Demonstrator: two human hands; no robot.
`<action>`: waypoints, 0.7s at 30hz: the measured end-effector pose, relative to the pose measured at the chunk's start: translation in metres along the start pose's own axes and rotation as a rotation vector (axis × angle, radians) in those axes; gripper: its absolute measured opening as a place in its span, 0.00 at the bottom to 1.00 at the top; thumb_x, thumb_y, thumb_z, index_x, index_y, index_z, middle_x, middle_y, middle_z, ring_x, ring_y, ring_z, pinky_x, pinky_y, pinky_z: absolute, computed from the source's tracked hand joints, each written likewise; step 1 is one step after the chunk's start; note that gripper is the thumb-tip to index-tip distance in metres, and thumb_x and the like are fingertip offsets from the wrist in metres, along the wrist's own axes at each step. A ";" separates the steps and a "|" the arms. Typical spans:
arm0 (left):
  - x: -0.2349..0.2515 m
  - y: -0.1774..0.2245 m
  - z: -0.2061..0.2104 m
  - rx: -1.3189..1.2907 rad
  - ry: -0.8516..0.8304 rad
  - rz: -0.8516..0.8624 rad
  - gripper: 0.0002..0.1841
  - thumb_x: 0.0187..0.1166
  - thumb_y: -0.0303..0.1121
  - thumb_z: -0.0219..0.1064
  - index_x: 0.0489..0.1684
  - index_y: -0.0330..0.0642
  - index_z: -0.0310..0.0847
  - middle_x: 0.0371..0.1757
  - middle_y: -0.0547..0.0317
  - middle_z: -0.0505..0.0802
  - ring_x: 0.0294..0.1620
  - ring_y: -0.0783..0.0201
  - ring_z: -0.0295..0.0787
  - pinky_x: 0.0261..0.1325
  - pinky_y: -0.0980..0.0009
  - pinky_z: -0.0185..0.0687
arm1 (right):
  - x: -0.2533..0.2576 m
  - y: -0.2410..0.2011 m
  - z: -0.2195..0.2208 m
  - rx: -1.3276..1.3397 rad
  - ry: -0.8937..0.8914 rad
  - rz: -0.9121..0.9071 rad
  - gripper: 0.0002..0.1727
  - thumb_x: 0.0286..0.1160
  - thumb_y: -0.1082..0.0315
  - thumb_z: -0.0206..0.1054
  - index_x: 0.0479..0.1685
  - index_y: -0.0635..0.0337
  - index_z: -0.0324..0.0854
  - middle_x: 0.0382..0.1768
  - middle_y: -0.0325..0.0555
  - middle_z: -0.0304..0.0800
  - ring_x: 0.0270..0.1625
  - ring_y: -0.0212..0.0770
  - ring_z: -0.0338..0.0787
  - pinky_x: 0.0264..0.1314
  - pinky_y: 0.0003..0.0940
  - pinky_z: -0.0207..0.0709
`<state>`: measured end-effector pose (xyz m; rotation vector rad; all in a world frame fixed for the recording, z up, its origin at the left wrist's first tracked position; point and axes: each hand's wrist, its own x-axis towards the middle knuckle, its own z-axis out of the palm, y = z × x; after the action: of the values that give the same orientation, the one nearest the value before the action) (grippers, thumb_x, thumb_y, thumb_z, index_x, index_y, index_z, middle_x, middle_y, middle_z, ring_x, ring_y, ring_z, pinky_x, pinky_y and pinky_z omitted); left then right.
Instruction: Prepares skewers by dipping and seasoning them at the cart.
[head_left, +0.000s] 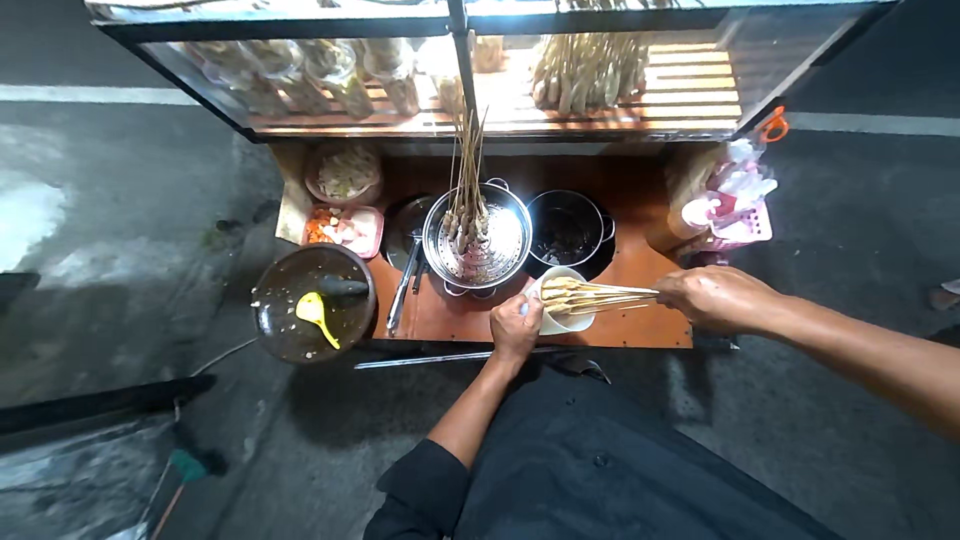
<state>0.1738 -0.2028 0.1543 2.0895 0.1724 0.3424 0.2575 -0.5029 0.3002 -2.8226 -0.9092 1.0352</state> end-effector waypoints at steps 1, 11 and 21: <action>0.001 0.001 0.000 0.003 0.000 -0.002 0.25 0.80 0.46 0.60 0.06 0.49 0.71 0.10 0.68 0.74 0.13 0.71 0.71 0.20 0.68 0.68 | 0.000 0.001 0.000 0.002 0.007 0.000 0.14 0.90 0.61 0.56 0.55 0.51 0.89 0.51 0.47 0.94 0.54 0.54 0.93 0.58 0.60 0.83; 0.007 0.007 0.003 -0.007 0.009 -0.005 0.25 0.80 0.47 0.60 0.06 0.50 0.70 0.10 0.69 0.75 0.13 0.72 0.70 0.20 0.68 0.67 | 0.002 0.010 -0.006 0.002 0.023 -0.016 0.12 0.89 0.60 0.58 0.50 0.49 0.89 0.45 0.44 0.93 0.49 0.51 0.93 0.54 0.56 0.85; 0.008 0.008 0.005 -0.002 0.018 0.025 0.26 0.82 0.47 0.59 0.07 0.49 0.71 0.11 0.68 0.76 0.13 0.71 0.73 0.21 0.69 0.70 | -0.005 0.017 -0.010 -0.022 0.062 -0.013 0.11 0.88 0.60 0.59 0.49 0.47 0.89 0.47 0.40 0.94 0.49 0.47 0.94 0.53 0.54 0.85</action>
<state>0.1829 -0.2087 0.1607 2.0889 0.1570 0.3761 0.2693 -0.5181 0.3071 -2.8449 -0.9383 0.9364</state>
